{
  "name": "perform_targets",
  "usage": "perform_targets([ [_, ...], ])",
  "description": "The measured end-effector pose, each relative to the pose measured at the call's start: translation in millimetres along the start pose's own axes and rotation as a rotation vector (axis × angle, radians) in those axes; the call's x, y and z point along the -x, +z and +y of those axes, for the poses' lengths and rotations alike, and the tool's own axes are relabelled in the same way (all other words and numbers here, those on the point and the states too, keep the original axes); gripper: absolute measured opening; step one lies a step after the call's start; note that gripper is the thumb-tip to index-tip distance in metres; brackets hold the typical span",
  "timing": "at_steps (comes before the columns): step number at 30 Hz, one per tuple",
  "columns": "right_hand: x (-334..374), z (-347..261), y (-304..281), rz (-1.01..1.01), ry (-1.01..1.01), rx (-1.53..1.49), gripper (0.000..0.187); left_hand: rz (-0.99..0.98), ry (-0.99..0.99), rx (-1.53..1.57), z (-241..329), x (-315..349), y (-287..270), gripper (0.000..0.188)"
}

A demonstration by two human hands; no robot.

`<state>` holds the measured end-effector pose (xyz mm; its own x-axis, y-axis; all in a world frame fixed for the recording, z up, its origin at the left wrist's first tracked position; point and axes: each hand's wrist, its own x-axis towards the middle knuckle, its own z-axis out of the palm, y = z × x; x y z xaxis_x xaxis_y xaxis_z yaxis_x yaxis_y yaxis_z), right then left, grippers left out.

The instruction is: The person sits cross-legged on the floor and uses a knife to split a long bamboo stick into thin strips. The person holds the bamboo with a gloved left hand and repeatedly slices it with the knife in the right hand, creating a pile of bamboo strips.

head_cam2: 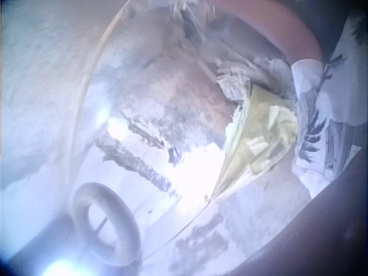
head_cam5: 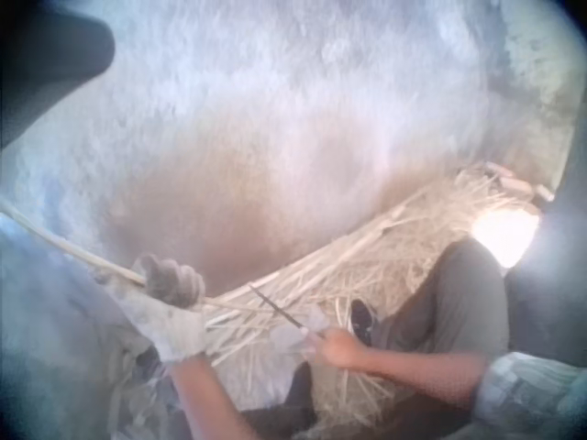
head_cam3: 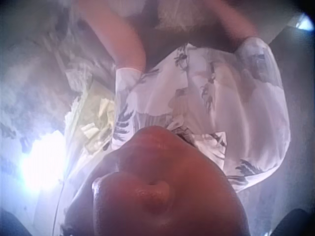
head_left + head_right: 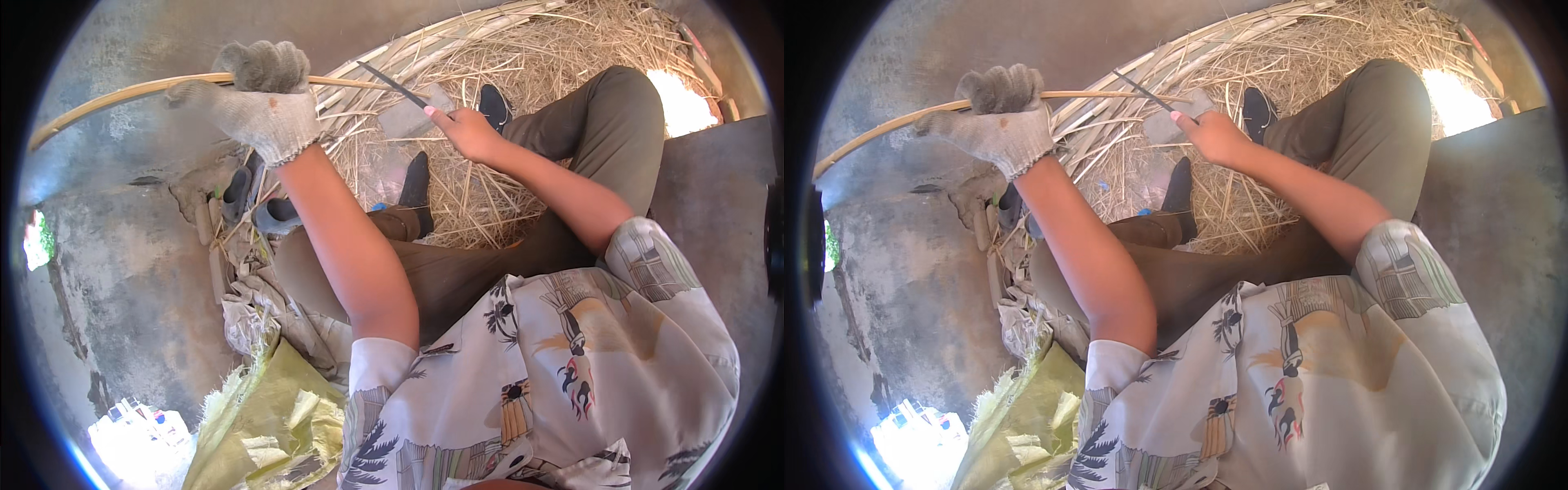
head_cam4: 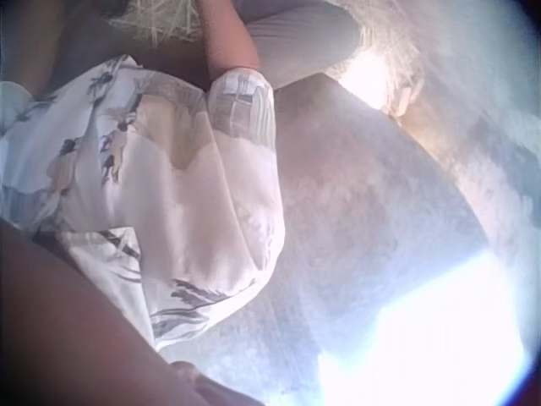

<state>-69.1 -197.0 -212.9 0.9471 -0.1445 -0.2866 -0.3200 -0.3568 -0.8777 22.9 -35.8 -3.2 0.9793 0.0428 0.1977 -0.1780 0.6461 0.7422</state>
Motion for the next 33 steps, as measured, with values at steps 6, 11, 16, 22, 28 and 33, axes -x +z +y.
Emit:
perform_targets([
  [6,10,1,6,-0.237,0.166,-0.211,0.071,0.121,0.075,-0.077,18,12,16,0.085],
  [11,18,-25,-5,-0.210,0.206,-0.359,0.064,0.024,0.063,-0.092,15,4,8,0.084],
  [16,35,-70,-10,0.172,-0.561,-0.597,0.069,-0.138,0.081,-0.180,12,3,11,0.082],
  [22,-15,8,-5,-0.064,0.030,-0.095,0.078,-0.157,-0.007,-0.232,0,3,45,0.081],
  [28,-1,-38,-4,0.112,-0.391,-0.341,0.074,-0.178,-0.017,-0.134,-3,-1,28,0.080],
  [33,-4,30,22,-0.028,0.064,-0.073,0.072,-0.150,0.026,-0.228,-4,7,39,0.085],
])
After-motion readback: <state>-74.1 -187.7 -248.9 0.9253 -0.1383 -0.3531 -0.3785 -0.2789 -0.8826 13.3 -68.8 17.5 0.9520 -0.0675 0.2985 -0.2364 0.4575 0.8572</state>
